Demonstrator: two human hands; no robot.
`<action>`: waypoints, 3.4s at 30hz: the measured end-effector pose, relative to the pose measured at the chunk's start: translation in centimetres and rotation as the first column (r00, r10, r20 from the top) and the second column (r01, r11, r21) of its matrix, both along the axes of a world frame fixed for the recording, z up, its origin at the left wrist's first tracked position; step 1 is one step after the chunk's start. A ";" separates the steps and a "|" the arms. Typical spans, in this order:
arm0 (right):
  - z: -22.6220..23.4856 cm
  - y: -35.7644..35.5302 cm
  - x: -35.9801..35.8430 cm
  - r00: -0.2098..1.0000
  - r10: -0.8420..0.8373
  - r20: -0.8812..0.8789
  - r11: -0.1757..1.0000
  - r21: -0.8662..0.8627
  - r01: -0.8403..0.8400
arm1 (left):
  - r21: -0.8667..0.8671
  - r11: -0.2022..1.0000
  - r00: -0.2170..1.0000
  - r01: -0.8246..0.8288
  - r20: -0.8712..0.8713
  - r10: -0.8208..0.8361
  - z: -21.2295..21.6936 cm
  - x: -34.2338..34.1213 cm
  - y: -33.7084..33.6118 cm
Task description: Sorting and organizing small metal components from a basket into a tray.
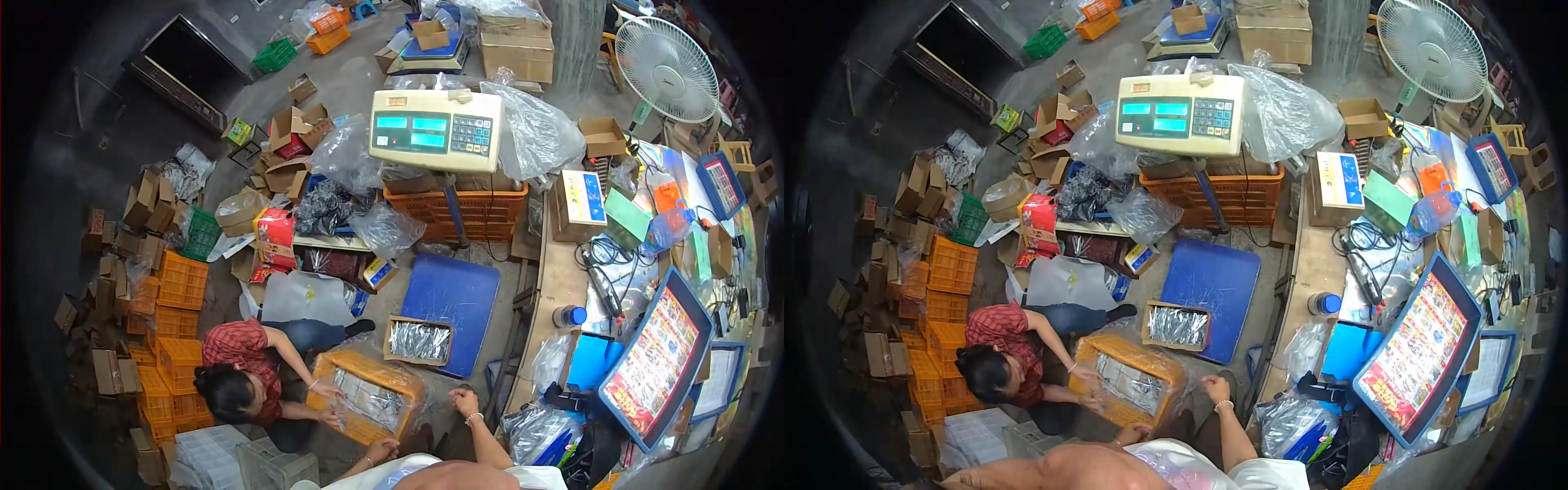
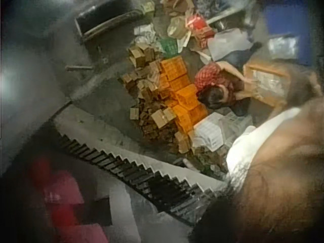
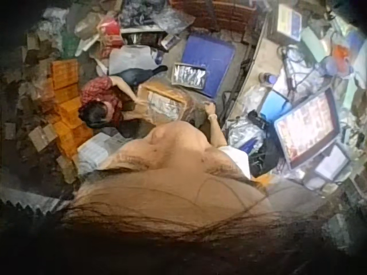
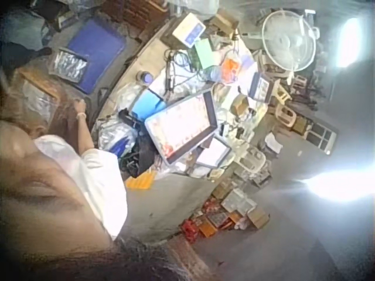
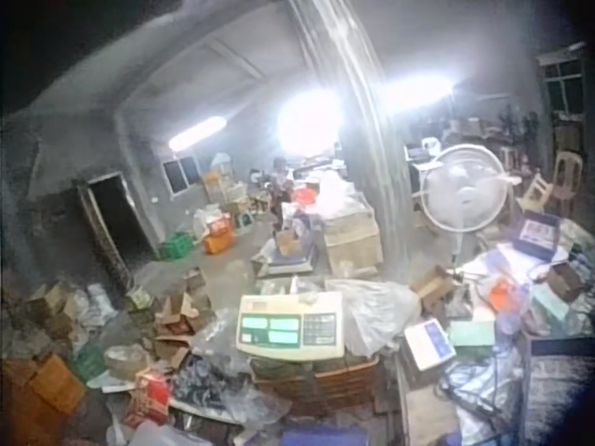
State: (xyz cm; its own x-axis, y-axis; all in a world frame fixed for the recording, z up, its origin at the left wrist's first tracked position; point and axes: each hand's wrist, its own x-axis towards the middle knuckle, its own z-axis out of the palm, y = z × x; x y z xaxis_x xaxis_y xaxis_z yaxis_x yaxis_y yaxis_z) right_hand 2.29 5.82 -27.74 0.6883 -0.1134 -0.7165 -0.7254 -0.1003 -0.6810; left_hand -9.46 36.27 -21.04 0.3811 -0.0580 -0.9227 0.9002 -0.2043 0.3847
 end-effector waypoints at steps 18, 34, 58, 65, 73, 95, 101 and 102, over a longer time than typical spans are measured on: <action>4.5 -1.4 -0.8 0.985 0.168 -0.032 0.965 -0.199 -0.171 | 0.087 0.993 0.996 -0.082 -0.014 0.084 1.9 -1.3 -0.7; 5.9 -0.4 -4.1 0.909 0.398 -0.126 0.898 -0.151 -0.414 | 0.172 0.984 0.999 -0.036 -0.005 0.037 6.3 -2.8 0.6; 8.4 -1.8 -8.4 0.839 0.517 -0.167 0.856 0.127 -0.502 | 0.256 0.933 0.959 -0.252 0.192 0.207 1.9 -12.2 0.2; 9.7 -1.5 -8.2 0.714 0.636 -0.292 0.747 0.001 -0.665 | 0.237 0.916 0.939 -0.323 0.201 0.280 0.5 -14.1 0.1; 10.5 4.2 -7.3 0.820 0.523 -0.231 0.852 0.141 -0.504 | 0.192 0.902 0.920 -0.386 0.148 0.362 0.4 -14.9 2.5; 7.7 3.9 -9.2 0.834 0.544 -0.094 0.838 0.007 -0.546 | 0.206 0.888 0.911 -0.411 0.115 0.395 -0.4 -16.5 4.1; 7.8 4.0 -9.4 0.842 0.538 -0.042 0.843 0.018 -0.538 | 0.199 0.905 0.926 -0.375 0.129 0.355 -0.9 -16.3 3.4; 7.8 4.0 -9.6 0.841 0.540 -0.041 0.841 0.009 -0.540 | 0.207 0.909 0.932 -0.361 0.119 0.343 -0.8 -16.3 3.3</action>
State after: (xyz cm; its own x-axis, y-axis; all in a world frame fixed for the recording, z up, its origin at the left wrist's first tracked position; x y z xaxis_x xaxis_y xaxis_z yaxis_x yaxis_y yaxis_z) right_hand -7.26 9.86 -19.90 0.6117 0.2663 -0.7449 -0.5824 -0.4858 -0.6518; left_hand -25.78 39.55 -21.88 0.4105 0.2953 -0.8627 0.8981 0.0326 0.4385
